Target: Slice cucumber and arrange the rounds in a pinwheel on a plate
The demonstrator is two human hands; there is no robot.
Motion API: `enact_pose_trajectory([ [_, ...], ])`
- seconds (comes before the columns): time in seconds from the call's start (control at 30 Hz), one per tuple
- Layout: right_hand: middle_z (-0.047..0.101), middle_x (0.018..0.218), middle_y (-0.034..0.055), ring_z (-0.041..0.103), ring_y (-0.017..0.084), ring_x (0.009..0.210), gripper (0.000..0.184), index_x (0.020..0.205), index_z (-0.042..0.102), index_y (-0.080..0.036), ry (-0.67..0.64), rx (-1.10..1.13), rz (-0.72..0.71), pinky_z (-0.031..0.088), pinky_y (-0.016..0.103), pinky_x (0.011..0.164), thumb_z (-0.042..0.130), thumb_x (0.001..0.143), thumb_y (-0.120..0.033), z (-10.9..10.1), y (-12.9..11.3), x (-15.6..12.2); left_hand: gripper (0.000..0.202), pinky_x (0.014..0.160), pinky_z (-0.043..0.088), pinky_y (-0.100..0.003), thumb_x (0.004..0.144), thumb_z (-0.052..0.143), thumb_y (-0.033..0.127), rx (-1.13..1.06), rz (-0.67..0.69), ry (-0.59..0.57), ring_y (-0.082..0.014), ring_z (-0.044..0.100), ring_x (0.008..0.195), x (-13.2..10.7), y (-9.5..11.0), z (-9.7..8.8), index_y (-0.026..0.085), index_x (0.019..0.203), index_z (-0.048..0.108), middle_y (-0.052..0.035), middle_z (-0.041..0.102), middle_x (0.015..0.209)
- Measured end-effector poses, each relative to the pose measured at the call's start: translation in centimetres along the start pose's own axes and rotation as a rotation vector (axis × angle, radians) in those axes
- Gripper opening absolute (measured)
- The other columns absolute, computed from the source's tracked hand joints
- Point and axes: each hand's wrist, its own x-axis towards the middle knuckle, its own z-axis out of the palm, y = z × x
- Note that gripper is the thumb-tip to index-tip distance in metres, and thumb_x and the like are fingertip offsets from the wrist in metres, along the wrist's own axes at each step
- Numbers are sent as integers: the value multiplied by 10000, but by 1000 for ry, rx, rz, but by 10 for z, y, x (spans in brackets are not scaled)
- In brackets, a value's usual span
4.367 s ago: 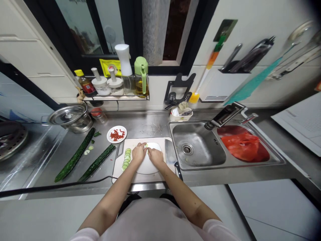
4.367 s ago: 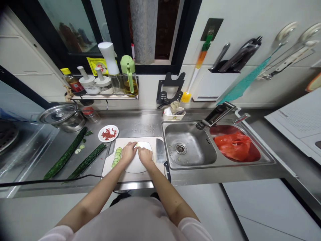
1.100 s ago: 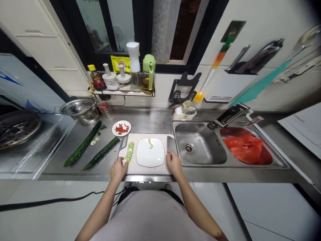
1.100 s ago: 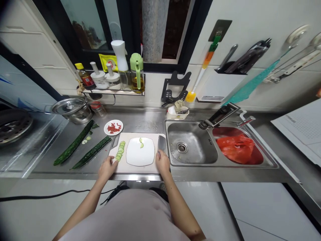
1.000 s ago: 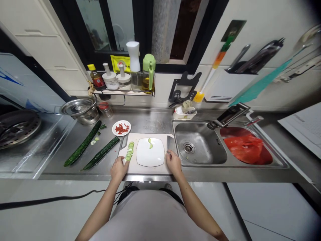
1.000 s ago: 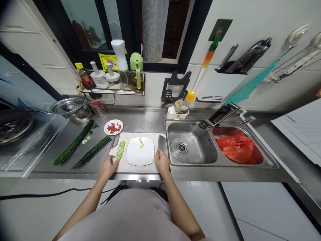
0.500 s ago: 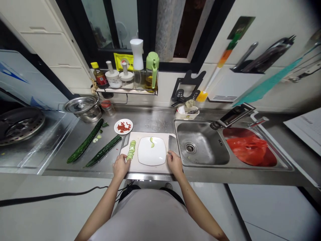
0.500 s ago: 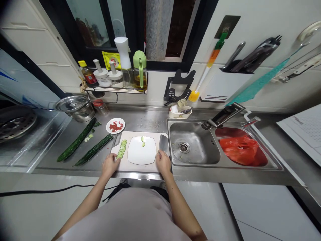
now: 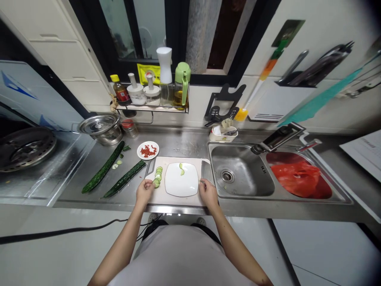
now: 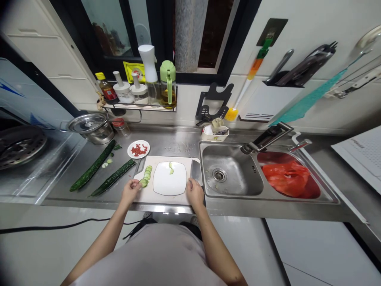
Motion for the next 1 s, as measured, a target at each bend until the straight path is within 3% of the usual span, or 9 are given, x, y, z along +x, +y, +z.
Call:
enact_pose_trajectory([
  [0.17, 705, 983, 103, 625, 210, 815, 408, 1112, 667, -157, 42, 90, -31, 460, 302, 780, 382, 878, -331, -6, -17, 5, 435, 612, 418, -215, 563, 739, 481, -364, 7, -111, -94, 532, 575, -4, 37, 6, 177, 806, 546, 41, 560, 623],
  [0.37, 666, 808, 48, 572, 166, 676, 392, 1112, 661, -176, 72, 331, -142, 469, 288, 712, 462, 854, -396, -19, -61, 19, 434, 623, 430, -215, 581, 784, 451, -480, 53, -252, -108, 584, 647, -11, 83, 16, 167, 840, 581, 3, 619, 707],
  [0.53, 668, 891, 33, 587, 151, 754, 344, 1101, 652, -215, 6, 539, -284, 463, 262, 686, 568, 817, -389, -31, -103, 40, 370, 649, 427, -211, 610, 775, 400, -547, 96, -337, -97, 571, 649, -14, 115, 30, 183, 837, 579, 21, 599, 701],
  [0.63, 668, 955, 43, 595, 162, 849, 261, 1001, 673, -218, -44, 577, -368, 461, 261, 698, 591, 802, -366, -37, -121, 50, 332, 680, 427, -207, 632, 768, 365, -577, 161, -366, -86, 562, 660, -16, 128, 38, 181, 833, 577, 29, 587, 711],
  [0.8, 662, 787, 16, 594, 154, 796, 144, 745, 638, -196, -134, 638, -363, 455, 254, 677, 577, 785, -321, -39, -132, 56, 370, 652, 422, -201, 639, 773, 393, -548, 203, -333, -88, 545, 652, -20, 134, 44, 178, 859, 567, 20, 581, 717],
  [0.9, 670, 768, 15, 599, 148, 748, 182, 740, 623, -191, -145, 741, -281, 455, 242, 632, 566, 794, -355, -38, -132, 56, 463, 537, 368, -179, 676, 733, 513, -547, 77, -265, -71, 497, 563, -23, 129, 44, 187, 948, 548, 25, 577, 696],
  [1.0, 676, 776, 17, 598, 142, 720, 201, 746, 621, -187, -118, 786, -230, 445, 231, 602, 576, 788, -378, -39, -131, 56, 532, 425, 259, -164, 725, 606, 678, -653, -242, -412, -52, 428, 453, -28, 124, 41, 180, 899, 539, 37, 539, 623],
])
